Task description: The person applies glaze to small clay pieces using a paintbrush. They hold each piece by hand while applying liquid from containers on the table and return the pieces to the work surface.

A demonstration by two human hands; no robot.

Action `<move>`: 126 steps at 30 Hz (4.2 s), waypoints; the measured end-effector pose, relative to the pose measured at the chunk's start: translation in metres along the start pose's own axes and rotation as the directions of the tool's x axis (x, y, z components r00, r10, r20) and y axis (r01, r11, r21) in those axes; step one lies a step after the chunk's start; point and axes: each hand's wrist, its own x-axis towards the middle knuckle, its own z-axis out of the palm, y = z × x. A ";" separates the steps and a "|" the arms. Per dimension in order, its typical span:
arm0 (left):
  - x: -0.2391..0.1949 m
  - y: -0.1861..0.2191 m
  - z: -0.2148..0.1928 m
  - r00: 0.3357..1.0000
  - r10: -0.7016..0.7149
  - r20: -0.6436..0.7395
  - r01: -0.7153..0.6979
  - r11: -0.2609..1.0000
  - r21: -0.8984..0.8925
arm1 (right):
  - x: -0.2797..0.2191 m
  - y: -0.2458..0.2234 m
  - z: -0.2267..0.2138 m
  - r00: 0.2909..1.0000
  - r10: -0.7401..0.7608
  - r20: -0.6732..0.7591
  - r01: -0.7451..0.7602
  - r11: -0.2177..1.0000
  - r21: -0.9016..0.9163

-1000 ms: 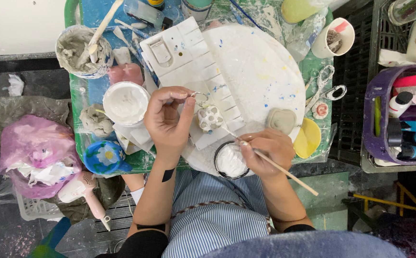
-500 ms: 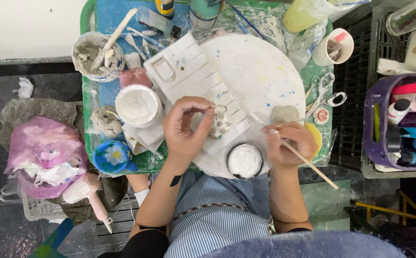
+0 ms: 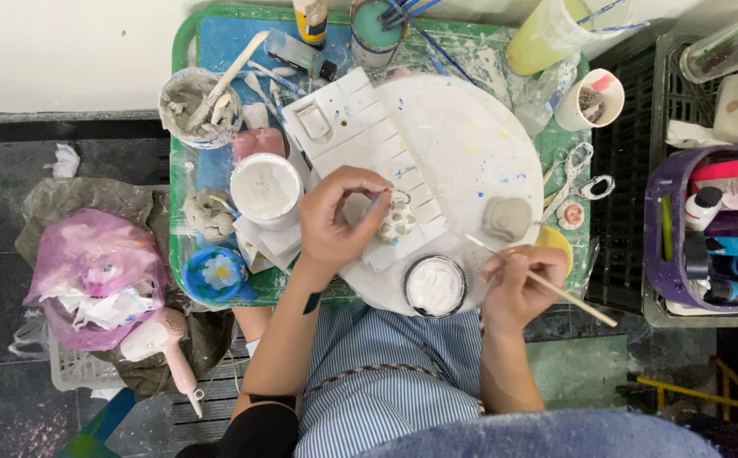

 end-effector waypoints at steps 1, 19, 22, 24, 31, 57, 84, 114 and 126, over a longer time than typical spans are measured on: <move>0.004 -0.002 -0.001 1.000 0.010 -0.002 -0.010 1.000 -0.014 | -0.002 -0.001 0.001 1.000 -0.021 0.022 0.022 1.000 -0.017; 0.027 -0.008 0.026 0.998 0.054 -0.032 -0.054 0.999 0.003 | 0.034 0.014 -0.007 0.990 -0.112 0.083 0.119 0.989 -0.091; 0.025 -0.004 0.032 0.998 0.040 -0.051 -0.039 0.999 0.021 | 0.049 0.023 -0.011 0.980 -0.171 0.104 0.179 0.981 -0.071; 0.018 0.003 0.034 0.999 0.015 -0.047 -0.016 0.999 -0.032 | 0.055 0.026 -0.016 0.969 -0.218 0.115 0.229 0.969 -0.091; 0.010 0.010 0.035 0.997 0.071 -0.039 -0.068 0.995 0.068 | 0.097 0.045 -0.031 0.973 -0.174 0.153 0.196 0.971 -0.137; 0.005 0.010 0.033 0.984 0.121 -0.128 -0.107 0.988 0.107 | 0.206 0.012 0.171 0.385 0.006 0.923 0.411 0.894 -0.177; 0.049 -0.009 0.036 0.990 -0.137 0.041 0.140 0.984 -0.107 | 0.003 -0.049 -0.044 0.842 0.067 0.535 0.165 0.912 -0.374; 0.035 0.032 0.031 0.980 0.025 0.200 -0.080 0.960 0.269 | 0.029 0.001 0.002 0.960 -0.228 -0.160 0.223 0.974 -0.050; 0.033 0.026 0.048 0.960 0.108 0.260 -0.195 0.921 0.337 | 0.053 0.011 -0.024 0.959 -0.193 -0.205 0.191 0.981 -0.031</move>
